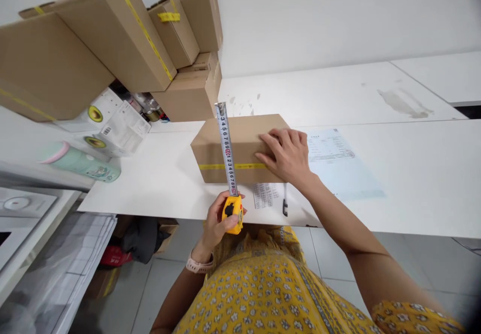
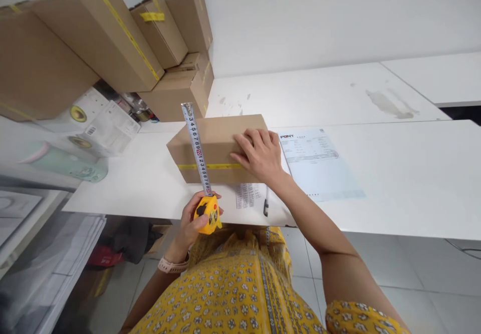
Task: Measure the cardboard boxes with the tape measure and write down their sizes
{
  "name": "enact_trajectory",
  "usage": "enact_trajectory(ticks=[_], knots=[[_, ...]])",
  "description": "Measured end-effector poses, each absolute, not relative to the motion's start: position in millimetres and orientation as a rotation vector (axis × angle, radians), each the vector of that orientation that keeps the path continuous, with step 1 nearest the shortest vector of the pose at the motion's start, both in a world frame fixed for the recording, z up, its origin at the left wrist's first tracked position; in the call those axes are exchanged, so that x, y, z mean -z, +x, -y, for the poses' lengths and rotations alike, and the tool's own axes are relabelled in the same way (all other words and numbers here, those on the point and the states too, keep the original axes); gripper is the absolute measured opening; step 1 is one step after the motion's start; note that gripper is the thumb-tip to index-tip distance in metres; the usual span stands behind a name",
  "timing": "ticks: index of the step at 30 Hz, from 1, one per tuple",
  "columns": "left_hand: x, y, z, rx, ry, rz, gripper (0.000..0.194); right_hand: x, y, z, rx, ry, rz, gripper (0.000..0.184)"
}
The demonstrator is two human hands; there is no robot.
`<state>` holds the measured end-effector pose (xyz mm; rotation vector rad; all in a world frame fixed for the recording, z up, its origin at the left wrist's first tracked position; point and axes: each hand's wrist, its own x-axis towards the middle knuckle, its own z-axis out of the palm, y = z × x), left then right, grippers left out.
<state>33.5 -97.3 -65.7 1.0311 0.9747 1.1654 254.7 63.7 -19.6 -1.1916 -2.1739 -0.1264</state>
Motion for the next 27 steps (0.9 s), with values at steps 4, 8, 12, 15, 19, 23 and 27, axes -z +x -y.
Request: enact_trajectory(ticks=[4, 8, 12, 15, 19, 23, 27], knots=[[71.1, 33.3, 108.7, -1.056, 1.037, -0.967, 0.051, 43.3, 265.5, -32.7, -0.015, -1.192, 2.223, 0.038], [66.5, 42.2, 113.3, -0.847, 1.124, -0.985, 0.048, 34.6, 281.0, -22.1, -0.226, -1.227, 1.961, 0.041], [63.3, 51.1, 114.6, -0.611, 1.322, -1.065, 0.047, 11.4, 297.4, -16.2, -0.541, -1.139, 1.636, 0.049], [70.4, 53.5, 118.8, -0.513, 1.446, -1.097, 0.048, 7.9, 304.1, -6.2, -0.694, -1.099, 1.517, 0.038], [81.3, 54.3, 126.1, -0.545, 1.406, -1.168, 0.083, 27.9, 297.5, 21.3, -0.727, -1.117, 1.423, 0.023], [80.2, 62.0, 125.0, -0.613, 1.341, -1.143, 0.109, 61.9, 272.2, 60.2, -0.732, -1.108, 1.521, 0.018], [74.4, 73.3, 121.1, -0.702, 1.396, -1.098, 0.109, 91.2, 254.1, 83.5, -0.598, -1.038, 1.790, 0.021]])
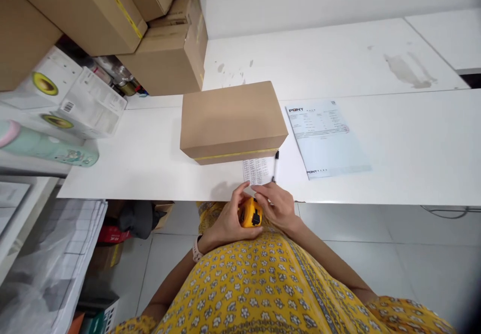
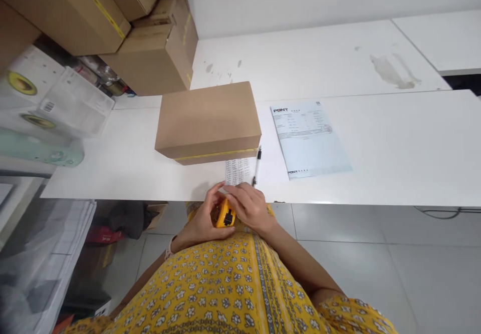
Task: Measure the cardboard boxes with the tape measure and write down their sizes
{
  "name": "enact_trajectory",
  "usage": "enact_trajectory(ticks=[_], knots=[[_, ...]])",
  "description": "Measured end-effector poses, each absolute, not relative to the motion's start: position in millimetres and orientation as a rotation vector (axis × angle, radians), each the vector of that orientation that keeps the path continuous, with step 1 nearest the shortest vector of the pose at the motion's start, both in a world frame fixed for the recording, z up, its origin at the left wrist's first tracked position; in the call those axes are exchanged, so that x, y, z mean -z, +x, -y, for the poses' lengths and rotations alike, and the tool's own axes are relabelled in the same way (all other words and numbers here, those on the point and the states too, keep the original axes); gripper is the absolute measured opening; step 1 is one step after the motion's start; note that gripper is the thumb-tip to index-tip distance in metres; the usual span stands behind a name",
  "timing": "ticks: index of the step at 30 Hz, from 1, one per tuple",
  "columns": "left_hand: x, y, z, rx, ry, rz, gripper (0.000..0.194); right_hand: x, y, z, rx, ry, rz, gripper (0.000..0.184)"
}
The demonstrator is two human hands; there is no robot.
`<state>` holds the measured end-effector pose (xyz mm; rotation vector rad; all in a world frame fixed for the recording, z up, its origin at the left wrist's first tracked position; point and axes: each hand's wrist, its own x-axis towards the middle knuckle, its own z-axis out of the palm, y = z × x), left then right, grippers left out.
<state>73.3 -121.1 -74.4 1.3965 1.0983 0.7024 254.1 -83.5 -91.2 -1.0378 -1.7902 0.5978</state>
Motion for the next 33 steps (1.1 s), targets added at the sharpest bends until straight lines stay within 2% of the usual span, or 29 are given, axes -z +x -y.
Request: enact_trajectory(ticks=[3, 6, 8, 10, 12, 14, 17, 20, 24, 27, 30, 33], knots=[[68.9, 73.5, 120.8, -0.792, 1.492, -1.131, 0.105, 104.5, 260.4, 79.9, -0.452, -1.155, 1.722, 0.023], [55.0, 61.9, 111.8, -0.982, 1.639, -1.217, 0.094, 114.1, 277.3, 62.2, -0.387, -1.524, 1.519, 0.028], [39.9, 49.3, 94.0, -1.163, 1.785, -1.271, 0.086, 119.9, 287.0, 48.3, -0.403, -1.745, 1.530, 0.037], [22.6, 35.9, 66.2, -1.322, 2.023, -1.304, 0.088, 124.9, 291.9, 36.6, -0.403, -1.878, 1.659, 0.049], [6.0, 24.9, 33.2, -1.331, 2.278, -1.412, 0.085, 128.1, 292.8, 28.7, -0.371, -1.933, 1.810, 0.053], [-7.2, 18.4, 1.1, -1.240, 2.469, -1.548, 0.071, 129.3, 292.6, 24.1, -0.360, -1.946, 1.910, 0.048], [-17.1, 17.0, -35.7, -1.094, 2.544, -1.737, 0.057, 128.5, 297.2, 22.0, -0.455, -1.918, 1.882, 0.045], [-13.7, 19.2, -59.7, -1.045, 2.551, -1.794, 0.053, 125.4, 311.0, 27.6, -0.749, -1.772, 1.550, 0.041], [-0.4, 18.2, -85.4, -0.893, 2.539, -1.787, 0.059, 112.4, 335.4, 48.7, -1.182, -1.344, 1.006, 0.028], [2.3, 16.2, -94.8, -0.803, 2.566, -1.775, 0.069, 96.9, 346.6, 66.1, -1.298, -1.150, 0.891, 0.023], [3.0, 22.4, -78.6, -1.127, 2.712, -1.702, 0.063, 87.9, 343.6, 76.4, -1.295, -1.057, 0.908, 0.024], [23.4, 44.2, -32.9, -1.489, 2.776, -1.327, 0.035, 92.9, 329.7, 76.3, -1.246, -1.032, 0.898, 0.042]])
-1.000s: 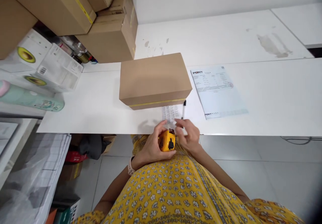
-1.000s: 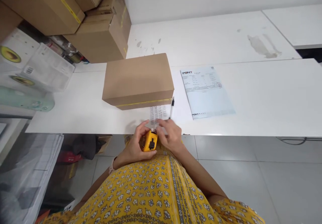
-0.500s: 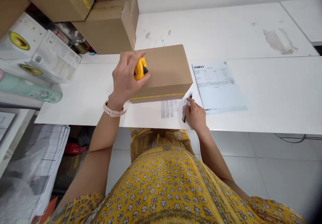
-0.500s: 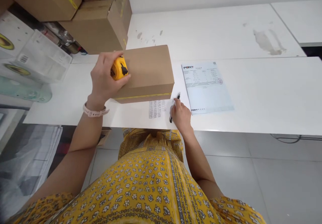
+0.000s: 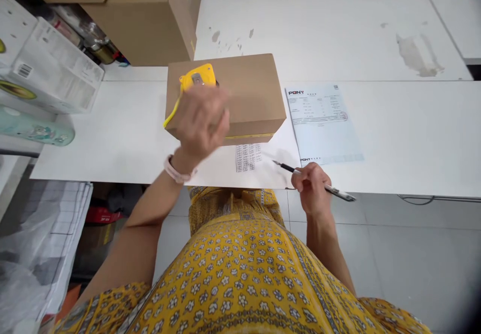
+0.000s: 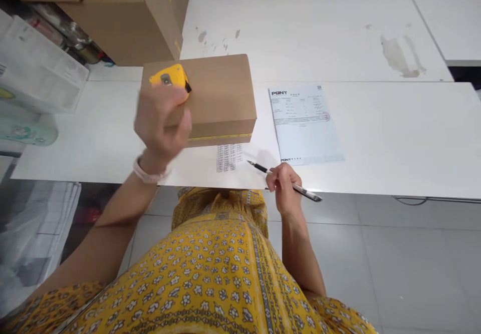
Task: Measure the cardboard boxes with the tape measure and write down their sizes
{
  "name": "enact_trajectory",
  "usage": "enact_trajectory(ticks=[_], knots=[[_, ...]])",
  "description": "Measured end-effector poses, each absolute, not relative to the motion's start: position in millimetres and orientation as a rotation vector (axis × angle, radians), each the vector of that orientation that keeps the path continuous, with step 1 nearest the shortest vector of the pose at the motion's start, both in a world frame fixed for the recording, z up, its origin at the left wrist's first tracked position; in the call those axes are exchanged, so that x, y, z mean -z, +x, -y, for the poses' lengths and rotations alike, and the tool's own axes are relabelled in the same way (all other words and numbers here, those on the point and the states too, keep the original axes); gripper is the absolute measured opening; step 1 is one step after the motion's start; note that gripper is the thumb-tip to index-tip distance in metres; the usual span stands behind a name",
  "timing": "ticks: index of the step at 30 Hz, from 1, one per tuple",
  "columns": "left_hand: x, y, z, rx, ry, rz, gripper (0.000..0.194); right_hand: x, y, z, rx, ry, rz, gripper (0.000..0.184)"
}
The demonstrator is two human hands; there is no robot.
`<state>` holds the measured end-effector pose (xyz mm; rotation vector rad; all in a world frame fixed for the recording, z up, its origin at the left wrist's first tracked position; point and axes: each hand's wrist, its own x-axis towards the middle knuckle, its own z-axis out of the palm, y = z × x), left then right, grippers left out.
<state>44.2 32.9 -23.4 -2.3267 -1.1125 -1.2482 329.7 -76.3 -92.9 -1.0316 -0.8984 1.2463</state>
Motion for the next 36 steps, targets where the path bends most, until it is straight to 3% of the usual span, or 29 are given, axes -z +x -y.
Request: enact_trajectory(ticks=[3, 5, 10, 15, 36], knots=[[70.8, 73.3, 22.9, 1.368, -2.570, 0.951, 0.022, 107.3, 315.0, 69.5, -1.296, -1.078, 0.860, 0.049], [105.8, 88.1, 53.2, 1.257, -2.717, 1.069, 0.018, 117.5, 307.6, 64.9, -1.364, -1.095, 0.888, 0.056], [153.2, 97.9, 85.6, 0.650, -2.936, 1.207, 0.056, 134.3, 293.1, 60.0, -1.258, -1.316, 1.074, 0.032], [157.0, 97.9, 85.2, 0.539, -2.895, 1.277, 0.046, 140.1, 283.0, 56.1, -1.083, -1.413, 1.232, 0.024], [158.1, 98.3, 86.4, 0.562, -2.894, 1.339, 0.045, 144.5, 280.9, 53.7, -0.907, -1.540, 1.413, 0.021]])
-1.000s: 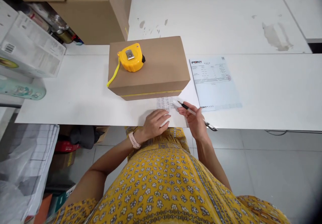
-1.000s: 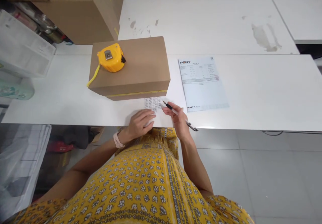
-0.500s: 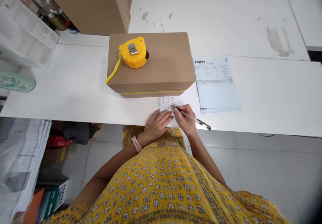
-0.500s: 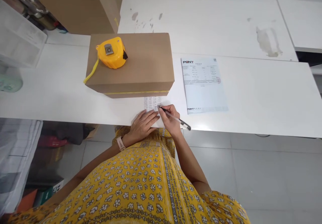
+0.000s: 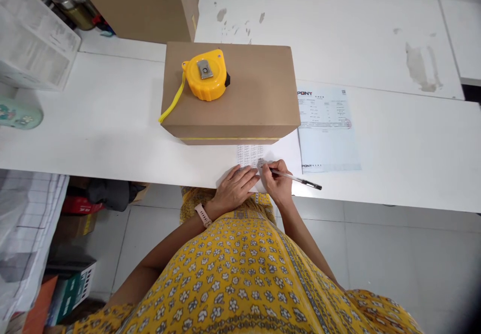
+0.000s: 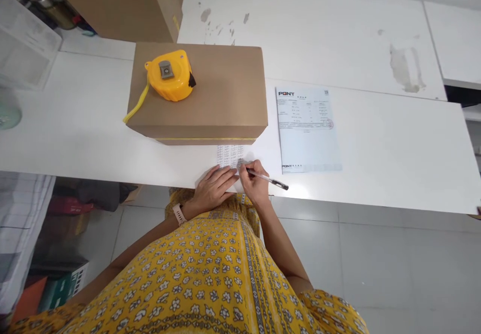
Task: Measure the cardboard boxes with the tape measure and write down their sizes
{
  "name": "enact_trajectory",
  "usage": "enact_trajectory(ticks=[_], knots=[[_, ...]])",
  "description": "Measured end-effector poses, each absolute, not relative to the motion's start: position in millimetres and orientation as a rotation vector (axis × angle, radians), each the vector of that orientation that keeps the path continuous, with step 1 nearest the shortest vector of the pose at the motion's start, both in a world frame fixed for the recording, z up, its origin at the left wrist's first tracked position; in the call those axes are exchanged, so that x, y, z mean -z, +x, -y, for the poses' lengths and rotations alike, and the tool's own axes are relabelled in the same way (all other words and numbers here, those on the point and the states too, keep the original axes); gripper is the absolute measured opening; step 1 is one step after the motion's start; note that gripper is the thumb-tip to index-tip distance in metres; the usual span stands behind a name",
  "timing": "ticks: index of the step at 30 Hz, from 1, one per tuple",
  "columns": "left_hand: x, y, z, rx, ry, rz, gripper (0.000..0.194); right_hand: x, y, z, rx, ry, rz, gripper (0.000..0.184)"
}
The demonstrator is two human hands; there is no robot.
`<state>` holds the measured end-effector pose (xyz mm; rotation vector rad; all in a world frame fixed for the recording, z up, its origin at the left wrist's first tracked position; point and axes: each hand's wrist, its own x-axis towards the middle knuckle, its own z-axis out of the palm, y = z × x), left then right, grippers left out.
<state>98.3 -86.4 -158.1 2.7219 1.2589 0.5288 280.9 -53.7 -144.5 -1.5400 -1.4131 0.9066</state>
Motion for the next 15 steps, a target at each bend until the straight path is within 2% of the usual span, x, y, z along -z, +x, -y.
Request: enact_trajectory(ticks=[15], knots=[[158.1, 97.6, 86.7, -0.564, 2.723, -1.251, 0.043, 149.2, 282.7, 55.6, -0.921, -1.539, 1.435, 0.023]])
